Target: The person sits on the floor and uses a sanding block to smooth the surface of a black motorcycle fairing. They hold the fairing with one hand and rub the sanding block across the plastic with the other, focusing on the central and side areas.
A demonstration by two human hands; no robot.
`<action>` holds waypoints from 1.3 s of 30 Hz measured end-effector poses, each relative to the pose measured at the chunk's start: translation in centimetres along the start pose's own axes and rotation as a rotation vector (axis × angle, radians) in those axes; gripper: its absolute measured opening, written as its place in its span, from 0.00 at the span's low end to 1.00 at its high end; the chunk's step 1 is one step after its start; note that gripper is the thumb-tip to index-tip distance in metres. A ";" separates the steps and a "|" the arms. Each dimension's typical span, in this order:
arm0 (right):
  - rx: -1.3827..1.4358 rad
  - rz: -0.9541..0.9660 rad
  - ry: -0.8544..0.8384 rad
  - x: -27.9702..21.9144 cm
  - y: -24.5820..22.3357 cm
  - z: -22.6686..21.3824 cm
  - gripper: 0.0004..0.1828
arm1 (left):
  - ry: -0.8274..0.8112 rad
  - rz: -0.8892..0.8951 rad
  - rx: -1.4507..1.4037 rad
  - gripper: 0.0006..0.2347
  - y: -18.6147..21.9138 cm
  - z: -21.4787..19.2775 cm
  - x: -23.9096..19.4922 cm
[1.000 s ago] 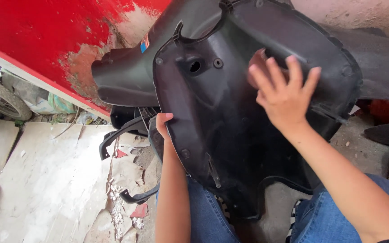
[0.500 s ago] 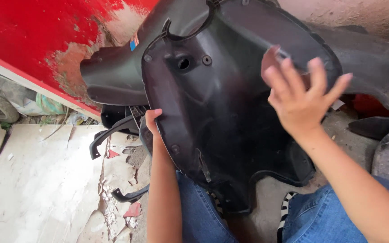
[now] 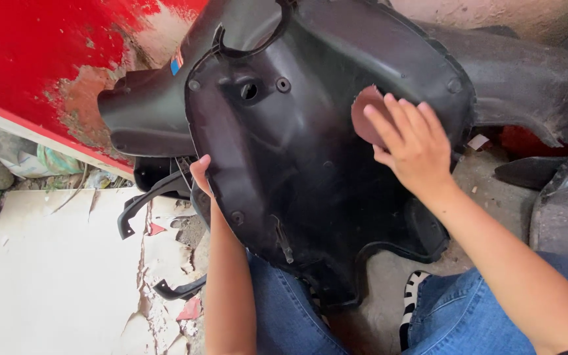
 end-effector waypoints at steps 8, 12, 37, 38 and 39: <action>-0.020 0.238 0.058 0.8 4.7 -2.9 0.49 | -0.019 -0.023 -0.020 0.34 -0.5 1.5 -0.9; 0.012 0.251 0.015 0.4 4.7 -2.9 0.41 | -0.008 -0.005 -0.002 0.34 -0.1 0.8 -0.5; -0.067 0.272 0.043 2.1 1.7 -6.9 0.31 | 0.027 -0.027 0.008 0.35 -0.1 0.8 -0.6; -0.057 0.273 0.040 2.2 1.8 -6.9 0.30 | 0.022 -0.026 0.018 0.35 0.0 0.6 -0.6; -0.047 0.274 0.036 2.2 1.8 -6.9 0.30 | 0.017 -0.026 0.028 0.35 0.0 0.5 -0.5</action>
Point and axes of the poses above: each hand's wrist, its own x-axis towards the middle knuckle, its own z-axis out of the palm, y = z × x, the point moved 7 cm from there along x, towards the middle knuckle, and after that the axes turned 8 degrees about -x, right-handed, at the moved point
